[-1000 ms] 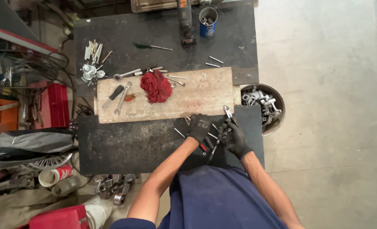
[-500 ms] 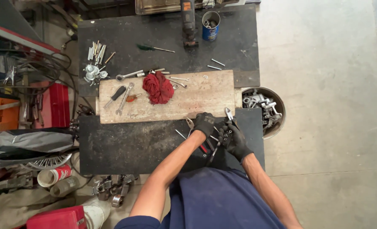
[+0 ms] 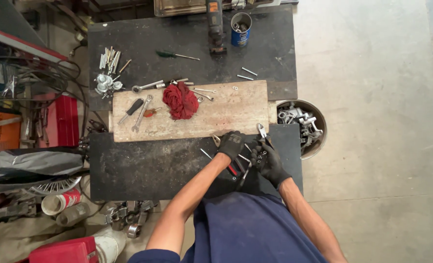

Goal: Assembling small hardware components by placing washers onto screws and using pliers on a workbench

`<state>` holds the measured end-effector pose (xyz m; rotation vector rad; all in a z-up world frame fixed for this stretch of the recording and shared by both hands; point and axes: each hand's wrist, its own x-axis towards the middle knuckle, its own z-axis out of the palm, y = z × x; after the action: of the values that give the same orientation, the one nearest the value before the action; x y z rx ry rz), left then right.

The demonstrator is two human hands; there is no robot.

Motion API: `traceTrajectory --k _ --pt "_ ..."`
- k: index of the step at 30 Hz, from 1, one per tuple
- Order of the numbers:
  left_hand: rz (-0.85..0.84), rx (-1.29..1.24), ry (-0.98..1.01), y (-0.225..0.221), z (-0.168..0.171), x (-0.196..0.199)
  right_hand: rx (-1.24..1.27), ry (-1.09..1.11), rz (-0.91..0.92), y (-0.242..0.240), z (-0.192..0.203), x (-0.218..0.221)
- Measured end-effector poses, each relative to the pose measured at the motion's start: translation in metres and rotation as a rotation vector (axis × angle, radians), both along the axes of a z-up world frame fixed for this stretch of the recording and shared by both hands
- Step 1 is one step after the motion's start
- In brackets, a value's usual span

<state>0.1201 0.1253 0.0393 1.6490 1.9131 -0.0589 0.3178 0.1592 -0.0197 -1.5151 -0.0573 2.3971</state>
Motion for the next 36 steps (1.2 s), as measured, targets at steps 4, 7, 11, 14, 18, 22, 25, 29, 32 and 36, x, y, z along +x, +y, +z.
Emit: traceTrajectory --k 4,7,11,14,18,22,25,29,32,36 --pt "0.013 0.042 0.009 -0.001 -0.002 -0.003 0.003 -0.008 -0.016 -0.002 -0.018 0.007" --pt "-0.046 0.029 0.079 0.0 -0.017 -0.002 0.002 -0.002 0.008 0.0 -0.026 0.013" --pt "-0.048 0.054 0.128 0.005 -0.087 0.008 -0.011 0.002 0.002 -0.001 -0.029 0.014" --pt "-0.175 0.098 0.269 0.002 -0.139 0.013 0.0 0.0 0.002 -0.001 -0.021 0.012" --pt "-0.252 0.183 0.369 0.001 -0.167 0.034 -0.008 0.021 -0.017 -0.001 -0.007 0.011" --pt "-0.152 0.25 0.417 -0.002 -0.17 0.044 0.003 0.03 -0.011 -0.001 -0.013 0.011" --pt "-0.087 0.306 0.453 0.0 -0.171 0.05 0.008 0.034 -0.018 -0.001 -0.009 0.01" --pt "-0.022 0.358 0.488 0.0 -0.173 0.055 0.004 0.025 -0.016 0.004 -0.024 0.009" --pt "0.045 0.411 0.517 0.002 -0.173 0.059 0.006 0.008 0.02 0.001 -0.028 0.013" --pt "-0.181 0.387 0.448 0.003 -0.111 0.017 0.01 -0.013 0.019 0.002 0.021 0.008"
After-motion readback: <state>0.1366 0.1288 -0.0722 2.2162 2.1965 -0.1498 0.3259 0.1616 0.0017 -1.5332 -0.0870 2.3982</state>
